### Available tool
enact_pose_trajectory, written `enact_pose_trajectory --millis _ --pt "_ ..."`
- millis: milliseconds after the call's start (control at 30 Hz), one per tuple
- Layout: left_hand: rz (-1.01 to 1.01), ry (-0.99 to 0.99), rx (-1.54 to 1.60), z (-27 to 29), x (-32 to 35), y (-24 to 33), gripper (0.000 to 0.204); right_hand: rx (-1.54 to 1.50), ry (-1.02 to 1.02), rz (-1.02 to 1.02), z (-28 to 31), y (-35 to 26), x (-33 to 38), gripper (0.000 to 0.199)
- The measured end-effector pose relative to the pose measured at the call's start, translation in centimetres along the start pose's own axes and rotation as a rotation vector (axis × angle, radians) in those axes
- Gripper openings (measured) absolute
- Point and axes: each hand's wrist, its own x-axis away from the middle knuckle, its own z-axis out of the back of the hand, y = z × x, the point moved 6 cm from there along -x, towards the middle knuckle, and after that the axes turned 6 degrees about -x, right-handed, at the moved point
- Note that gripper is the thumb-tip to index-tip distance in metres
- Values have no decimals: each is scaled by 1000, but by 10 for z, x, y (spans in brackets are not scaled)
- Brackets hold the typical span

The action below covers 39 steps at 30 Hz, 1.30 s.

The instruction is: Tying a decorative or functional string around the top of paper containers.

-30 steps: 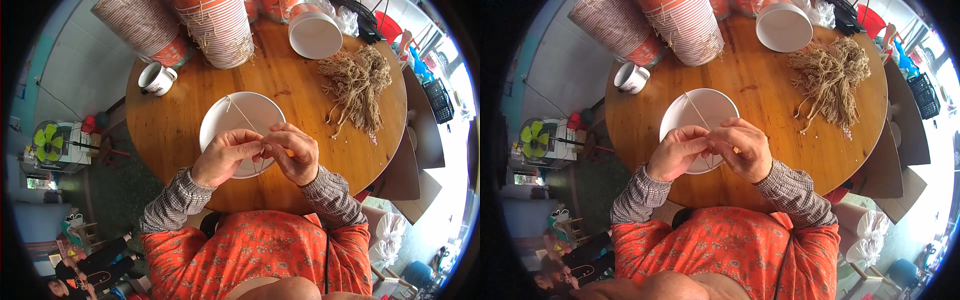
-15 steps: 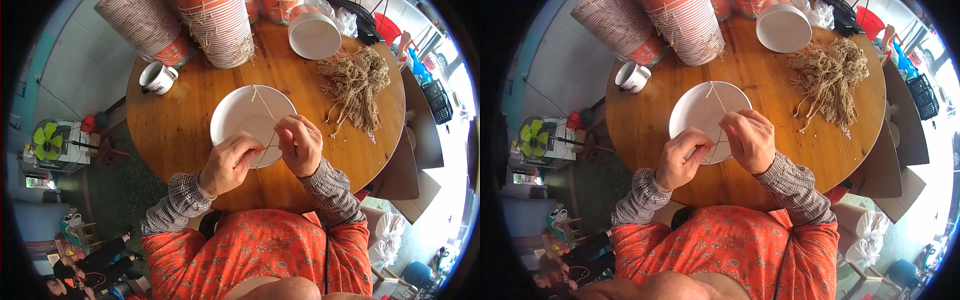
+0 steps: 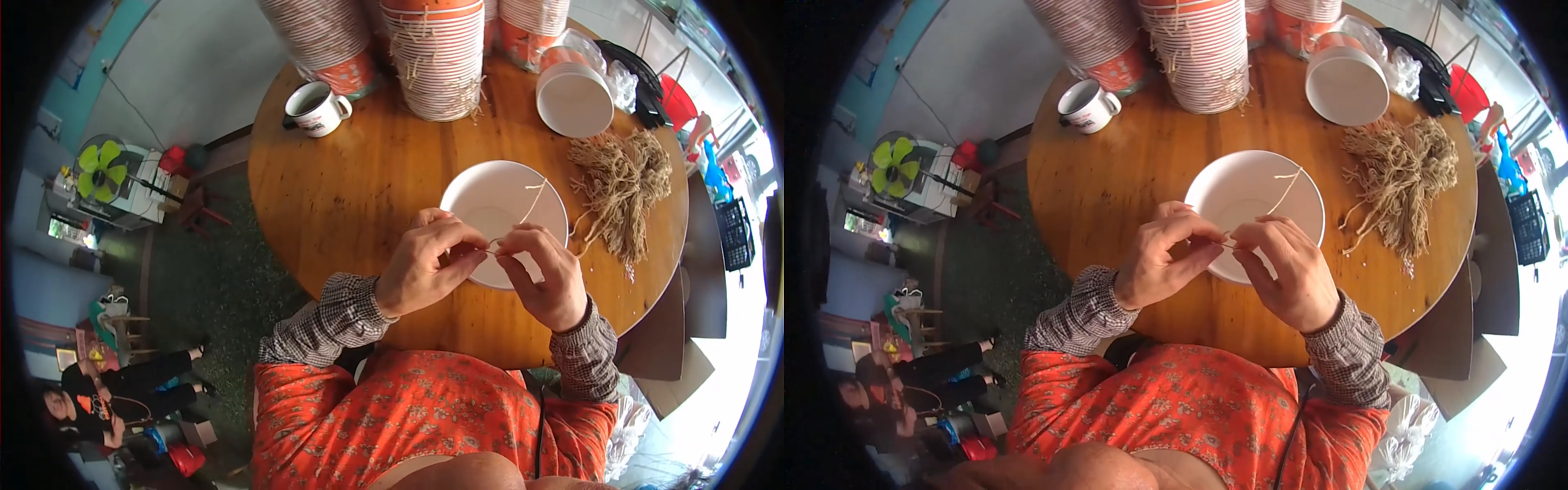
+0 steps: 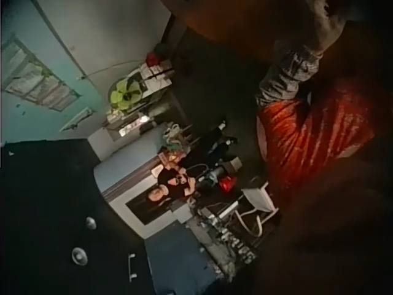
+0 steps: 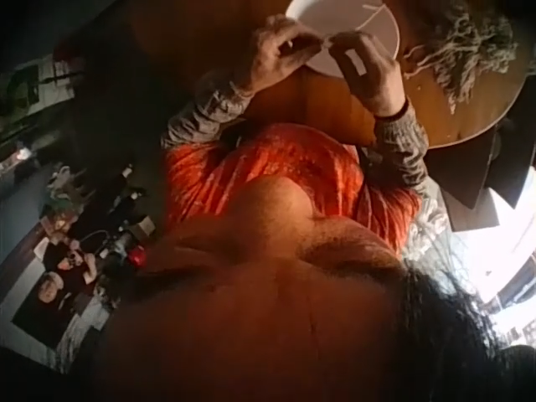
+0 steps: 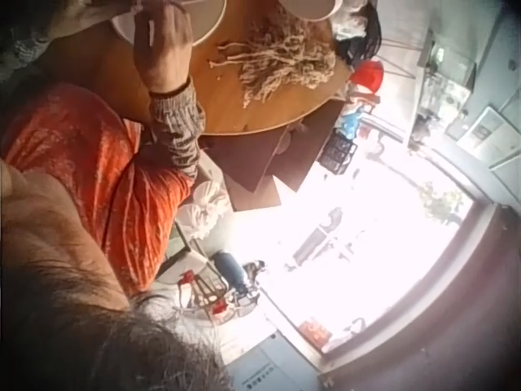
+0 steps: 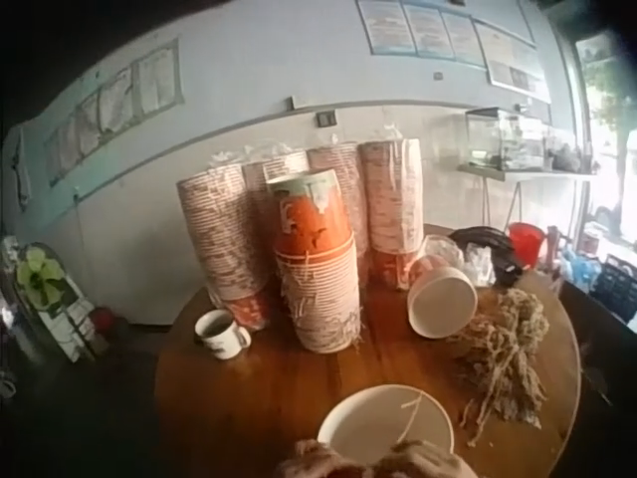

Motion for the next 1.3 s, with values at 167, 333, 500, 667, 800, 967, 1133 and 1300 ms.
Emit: enact_pose_trajectory --millis 167,333,500,667,800,967,1133,1300 --pt "31 2 68 -3 1 -2 13 322 -48 197 -3 -13 -5 25" --pt "78 -2 110 -4 0 -1 14 370 -40 271 -6 -17 -3 29" --pt "103 35 109 -6 4 -1 14 370 -26 254 -4 -17 1 29" --pt "-11 29 49 -9 -1 4 14 339 -21 256 -4 -17 0 27" --pt "-75 54 -26 -4 -1 5 16 411 144 237 14 -11 1 25" --pt "-116 6 -116 -1 1 0 16 513 387 85 49 22 2 19" --pt "-224 -17 -274 -10 0 -6 16 488 426 -15 45 55 23 12" --pt "-376 -39 -589 -11 -2 7 15 457 469 -37 40 87 36 12"
